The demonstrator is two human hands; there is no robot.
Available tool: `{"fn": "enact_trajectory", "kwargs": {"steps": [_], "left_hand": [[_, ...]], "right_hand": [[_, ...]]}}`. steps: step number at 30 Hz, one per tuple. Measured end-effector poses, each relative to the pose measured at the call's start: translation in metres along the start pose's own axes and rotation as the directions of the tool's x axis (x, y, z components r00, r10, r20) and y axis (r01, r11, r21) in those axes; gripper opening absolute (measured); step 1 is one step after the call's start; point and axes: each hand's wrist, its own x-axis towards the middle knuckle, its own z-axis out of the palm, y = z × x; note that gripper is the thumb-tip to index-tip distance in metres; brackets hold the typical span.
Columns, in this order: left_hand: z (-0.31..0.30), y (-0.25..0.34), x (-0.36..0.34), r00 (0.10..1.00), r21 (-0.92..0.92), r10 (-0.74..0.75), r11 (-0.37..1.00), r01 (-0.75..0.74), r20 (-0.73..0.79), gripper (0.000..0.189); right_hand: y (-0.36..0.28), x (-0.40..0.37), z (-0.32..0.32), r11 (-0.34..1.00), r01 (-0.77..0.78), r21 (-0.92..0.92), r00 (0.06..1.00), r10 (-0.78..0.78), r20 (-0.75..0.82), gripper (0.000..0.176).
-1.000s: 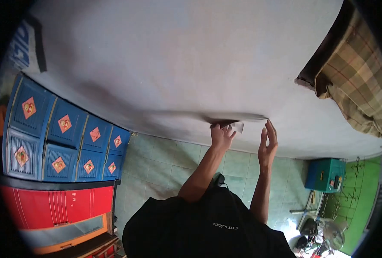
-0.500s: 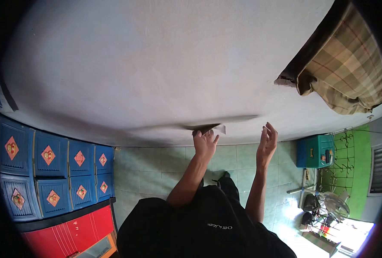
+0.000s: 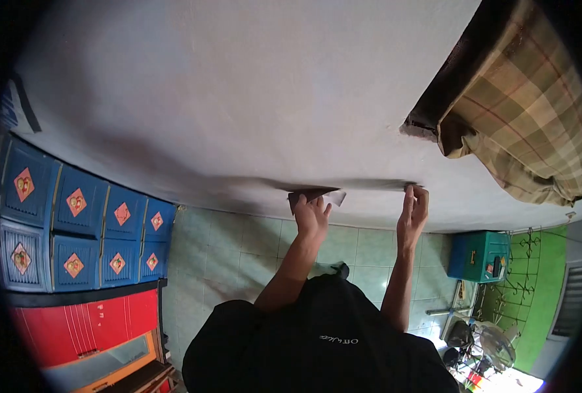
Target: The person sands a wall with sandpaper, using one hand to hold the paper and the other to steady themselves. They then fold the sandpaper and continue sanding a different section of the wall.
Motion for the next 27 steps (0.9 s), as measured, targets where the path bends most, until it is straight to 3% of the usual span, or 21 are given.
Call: {"fn": "enact_trajectory", "kwargs": {"steps": [4,6,7,10,11,12,14,16,18,19,21,24,25,27], "left_hand": [[-0.007,-0.011,0.032,0.986,0.014,0.074,0.997,-0.073,-0.152,0.051],[-0.043,-0.020,0.077,0.938,-0.176,-0.069,0.984,0.009,-0.338,0.054],[-0.063,-0.022,0.092,0.946,-0.144,-0.113,0.987,0.072,-0.303,0.054],[-0.074,-0.027,0.095,0.974,-0.127,-0.059,0.991,0.032,-0.218,0.053],[-0.038,-0.023,0.055,0.989,-0.026,0.011,1.000,-0.015,-0.146,0.053],[-0.014,-0.020,0.027,0.989,-0.026,0.013,1.000,-0.017,-0.151,0.053],[0.017,-0.016,-0.010,0.987,0.005,0.161,0.987,-0.161,0.005,0.054],[0.027,-0.013,-0.013,0.985,0.033,0.168,0.985,-0.167,-0.028,0.056],[0.019,-0.016,0.007,0.969,0.040,0.137,0.990,-0.132,-0.207,0.054],[0.010,-0.014,0.021,0.969,0.040,0.139,0.990,-0.134,-0.204,0.054],[-0.021,-0.009,0.052,0.957,-0.085,-0.022,0.996,-0.003,-0.288,0.053],[-0.050,-0.008,0.080,0.942,-0.163,-0.076,0.986,0.023,-0.328,0.051],[-0.037,-0.008,0.067,0.944,-0.161,-0.076,0.987,0.024,-0.321,0.051],[0.011,-0.006,0.007,0.990,-0.047,0.069,0.996,-0.075,-0.124,0.049]], "right_hand": [[0.004,0.007,0.000,0.997,0.061,-0.036,0.995,-0.058,0.075,0.020],[0.005,0.008,-0.002,0.997,0.072,-0.005,0.994,-0.071,0.086,0.020],[0.004,0.007,-0.003,0.998,0.067,-0.013,0.993,-0.065,0.103,0.020],[0.008,0.010,-0.003,0.994,0.109,-0.014,0.988,-0.107,0.113,0.020],[0.010,0.009,-0.003,0.990,0.143,-0.016,0.983,-0.141,0.114,0.020],[0.009,0.008,-0.003,0.990,0.140,-0.014,0.984,-0.137,0.117,0.020],[0.007,0.007,0.000,0.992,0.122,-0.024,0.985,-0.118,0.127,0.021],[0.009,0.006,0.004,0.990,0.136,-0.032,0.983,-0.131,0.127,0.020],[0.012,0.007,0.005,0.987,0.154,-0.043,0.982,-0.149,0.113,0.020],[0.015,0.008,0.004,0.986,0.158,-0.053,0.981,-0.151,0.119,0.020],[0.015,0.007,0.004,0.986,0.158,-0.059,0.980,-0.150,0.127,0.020],[0.009,0.006,0.007,0.992,0.126,0.011,0.986,-0.127,0.111,0.020],[0.009,0.007,0.007,0.991,0.133,-0.004,0.985,-0.132,0.111,0.020],[0.010,0.007,0.006,0.991,0.134,-0.027,0.986,-0.130,0.108,0.020]]}}
